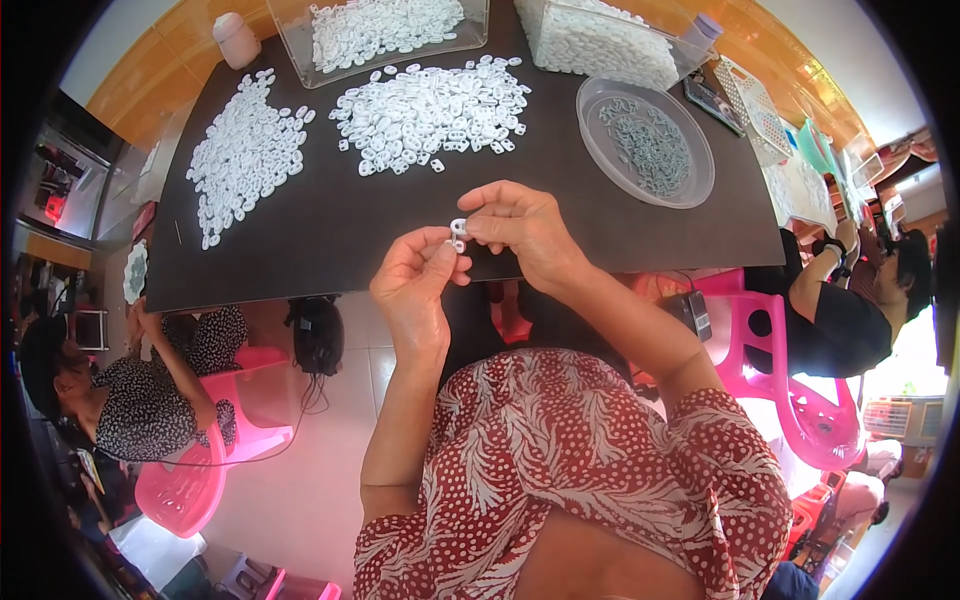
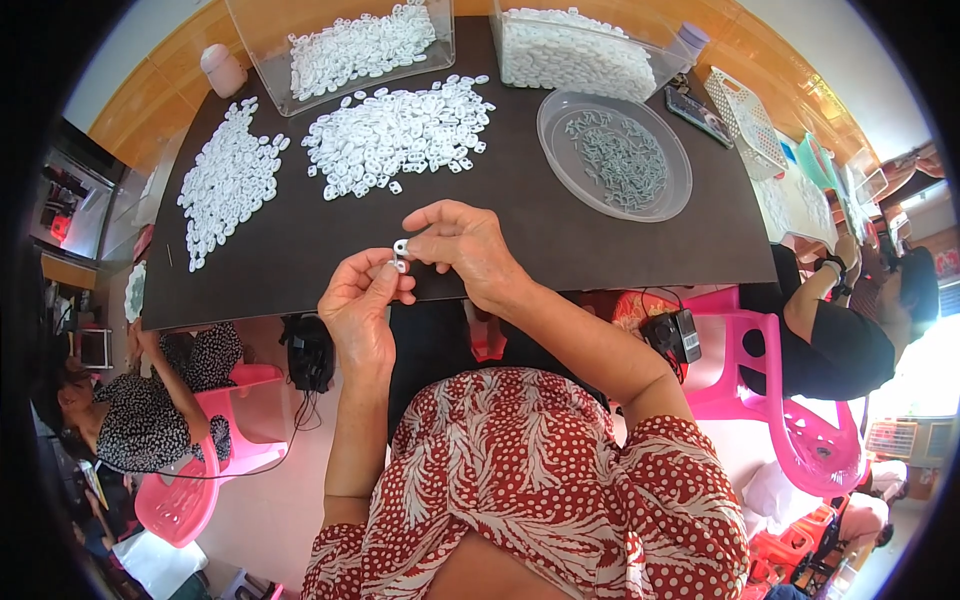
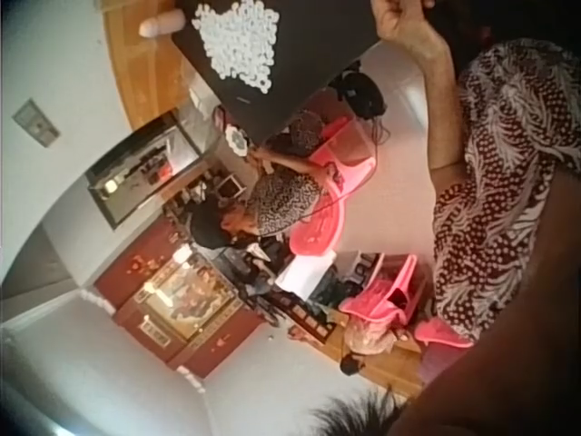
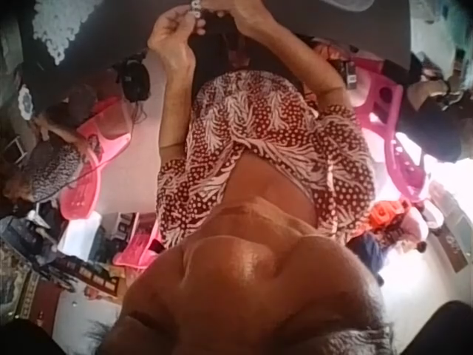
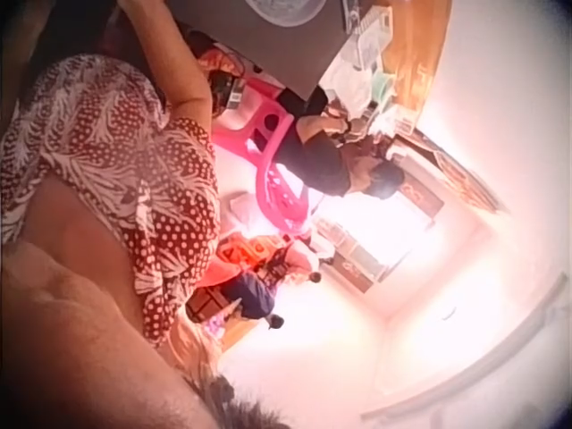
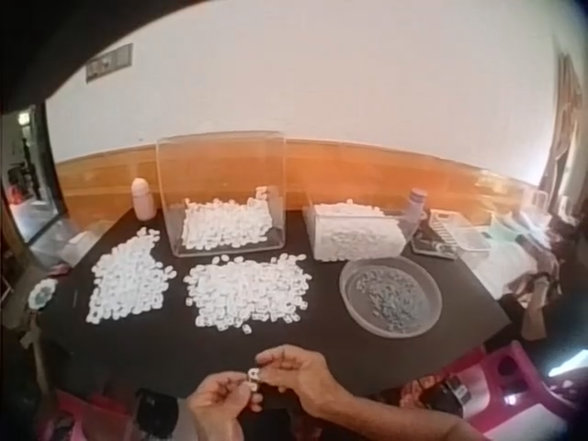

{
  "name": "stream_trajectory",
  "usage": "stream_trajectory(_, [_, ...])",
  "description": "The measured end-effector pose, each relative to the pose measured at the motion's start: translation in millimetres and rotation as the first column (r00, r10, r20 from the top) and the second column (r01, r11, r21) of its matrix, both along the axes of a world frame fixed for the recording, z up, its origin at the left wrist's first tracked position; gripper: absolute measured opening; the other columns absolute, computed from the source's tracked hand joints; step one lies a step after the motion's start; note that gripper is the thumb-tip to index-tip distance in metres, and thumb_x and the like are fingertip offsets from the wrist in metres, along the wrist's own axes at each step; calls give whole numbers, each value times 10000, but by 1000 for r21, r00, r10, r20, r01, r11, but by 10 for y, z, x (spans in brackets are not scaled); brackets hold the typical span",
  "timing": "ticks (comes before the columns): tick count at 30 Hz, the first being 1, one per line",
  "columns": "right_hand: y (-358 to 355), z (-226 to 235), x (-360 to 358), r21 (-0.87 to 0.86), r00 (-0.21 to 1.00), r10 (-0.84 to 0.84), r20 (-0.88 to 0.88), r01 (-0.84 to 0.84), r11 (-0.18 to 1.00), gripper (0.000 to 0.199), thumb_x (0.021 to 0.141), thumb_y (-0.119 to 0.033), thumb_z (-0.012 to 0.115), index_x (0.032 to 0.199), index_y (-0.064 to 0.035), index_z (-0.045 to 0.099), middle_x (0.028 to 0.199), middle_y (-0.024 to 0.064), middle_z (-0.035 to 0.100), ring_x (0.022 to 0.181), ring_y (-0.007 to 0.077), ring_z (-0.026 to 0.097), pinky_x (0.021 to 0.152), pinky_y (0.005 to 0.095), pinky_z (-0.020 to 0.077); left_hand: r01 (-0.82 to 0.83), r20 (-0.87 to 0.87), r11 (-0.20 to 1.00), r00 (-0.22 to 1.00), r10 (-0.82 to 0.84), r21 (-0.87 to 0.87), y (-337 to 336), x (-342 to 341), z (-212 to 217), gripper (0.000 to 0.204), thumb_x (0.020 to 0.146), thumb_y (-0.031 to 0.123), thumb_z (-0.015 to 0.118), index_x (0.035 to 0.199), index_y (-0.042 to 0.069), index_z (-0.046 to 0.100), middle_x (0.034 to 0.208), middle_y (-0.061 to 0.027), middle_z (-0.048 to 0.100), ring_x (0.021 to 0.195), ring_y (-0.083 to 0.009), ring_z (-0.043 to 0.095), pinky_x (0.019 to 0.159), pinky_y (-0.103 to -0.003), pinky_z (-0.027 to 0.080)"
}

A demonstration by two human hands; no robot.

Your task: Assembling small white plastic clips with tiny grey inserts at a workbench.

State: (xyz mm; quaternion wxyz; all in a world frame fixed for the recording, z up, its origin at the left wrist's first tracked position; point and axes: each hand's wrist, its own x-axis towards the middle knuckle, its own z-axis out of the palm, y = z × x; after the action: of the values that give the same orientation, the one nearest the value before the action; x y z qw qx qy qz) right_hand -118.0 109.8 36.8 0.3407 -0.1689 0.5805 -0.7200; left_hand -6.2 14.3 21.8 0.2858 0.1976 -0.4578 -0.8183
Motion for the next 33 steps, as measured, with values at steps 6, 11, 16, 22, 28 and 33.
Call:
stream_trajectory(6, [11, -46, 12, -16, 995, -37, 98, 38, 999, 177, 765, -46, 665, 918, 29, 616, 778, 85, 654, 655, 95, 551, 565, 209, 389, -73, 27, 996, 997, 75, -55, 56, 33, -10, 211, 823, -44, 615, 1026, -69, 564, 778, -116, 636, 602, -146, 607, 513, -232, 478])
stream_trajectory(11, [3, -53, 39, -10, 996, -51, 78, 52, 999, 164, 776, -50, 656, 913, 29, 614, 779, 89, 655, 662, 97, 561, 567, 212, 390, -111, 92, 990, 989, 120, -92, 78, 24, -4, 214, 807, -60, 612, 1014, -66, 561, 744, -99, 631, 565, -136, 598, 471, -213, 452])
stream_trajectory(16, [9, -86, 82, -3, 998, -66, 11, 66, 998, 162, 774, -50, 655, 910, 27, 614, 781, 80, 653, 675, 90, 571, 568, 207, 383, -123, 113, 989, 985, 132, -84, 99, 3, -11, 214, 799, -70, 603, 1010, -63, 562, 737, -95, 630, 562, -129, 595, 473, -208, 449])
stream_trajectory(22, [-8, 10, 160, 15, 997, -62, -46, 63, 998, 134, 790, -6, 635, 905, 56, 607, 793, 67, 650, 708, 90, 590, 644, 211, 466, -148, 92, 985, 984, 156, -90, 102, 27, -14, 212, 797, -76, 596, 1005, -64, 560, 737, -91, 629, 566, -120, 594, 481, -202, 451])
stream_trajectory(28, [-8, -27, 229, 7, 983, -74, -170, 76, 997, 99, 796, 7, 635, 887, 44, 627, 794, 54, 647, 707, 85, 588, 657, 206, 476, -169, 51, 982, 983, 174, -88, 114, 41, -32, 210, 800, -77, 592, 1007, -62, 561, 744, -87, 630, 579, -115, 593, 495, -197, 454])
stream_trajectory(33, [20, -150, 226, 24, 943, -61, -326, 72, 997, 90, 809, 10, 634, 898, 23, 648, 807, 40, 639, 728, 76, 579, 656, 211, 476, -168, 36, 979, 984, 173, -116, 126, 41, -92, 210, 806, -65, 599, 1013, -56, 566, 752, -80, 633, 593, -108, 592, 505, -196, 456])
